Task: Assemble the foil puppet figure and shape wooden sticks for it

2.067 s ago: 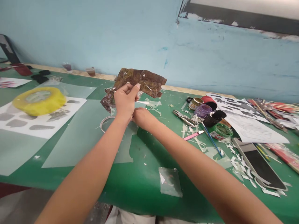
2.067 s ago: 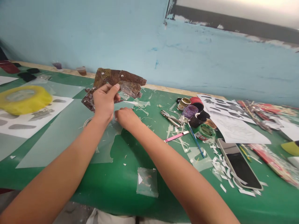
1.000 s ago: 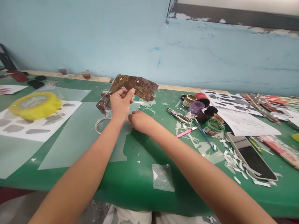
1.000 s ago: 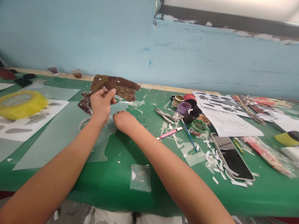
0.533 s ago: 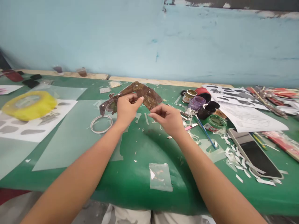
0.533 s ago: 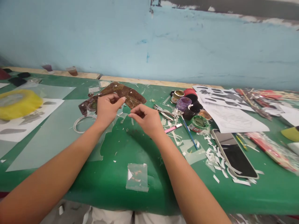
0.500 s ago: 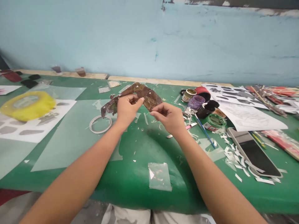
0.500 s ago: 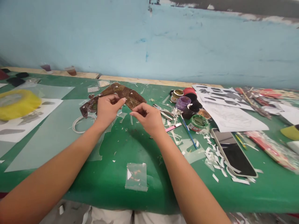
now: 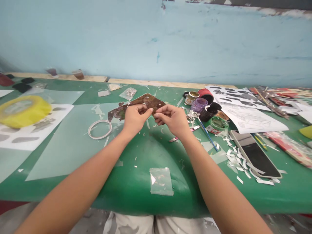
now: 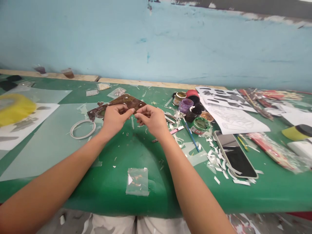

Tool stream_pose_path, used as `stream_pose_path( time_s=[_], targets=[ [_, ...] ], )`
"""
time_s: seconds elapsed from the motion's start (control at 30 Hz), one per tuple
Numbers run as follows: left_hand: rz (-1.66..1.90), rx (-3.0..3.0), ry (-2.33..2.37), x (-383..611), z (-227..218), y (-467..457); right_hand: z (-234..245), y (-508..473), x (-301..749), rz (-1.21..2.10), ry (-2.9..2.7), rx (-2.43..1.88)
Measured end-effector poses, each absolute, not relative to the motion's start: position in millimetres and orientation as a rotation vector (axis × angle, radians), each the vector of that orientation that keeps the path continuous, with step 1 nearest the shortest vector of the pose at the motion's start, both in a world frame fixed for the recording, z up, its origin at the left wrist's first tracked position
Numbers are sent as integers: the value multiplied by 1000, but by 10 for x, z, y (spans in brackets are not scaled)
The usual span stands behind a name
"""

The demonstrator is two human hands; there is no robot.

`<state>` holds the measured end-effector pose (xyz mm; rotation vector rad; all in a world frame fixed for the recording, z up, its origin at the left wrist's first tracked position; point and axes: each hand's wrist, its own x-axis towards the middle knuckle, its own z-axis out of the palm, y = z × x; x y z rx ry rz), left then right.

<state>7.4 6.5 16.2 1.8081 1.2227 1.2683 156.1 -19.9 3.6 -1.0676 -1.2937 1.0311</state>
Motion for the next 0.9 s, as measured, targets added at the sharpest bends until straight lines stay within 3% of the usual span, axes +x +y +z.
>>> stream_pose_path(
  time_s=[0.6,0.9],
  targets=[
    [1284,1789,1140,79,194,25,30,-202,1623,1297,-1237,-932],
    [1272,1794,1146,69,112,80,58,-215,1606,1270,-1169,-967]
  ],
)
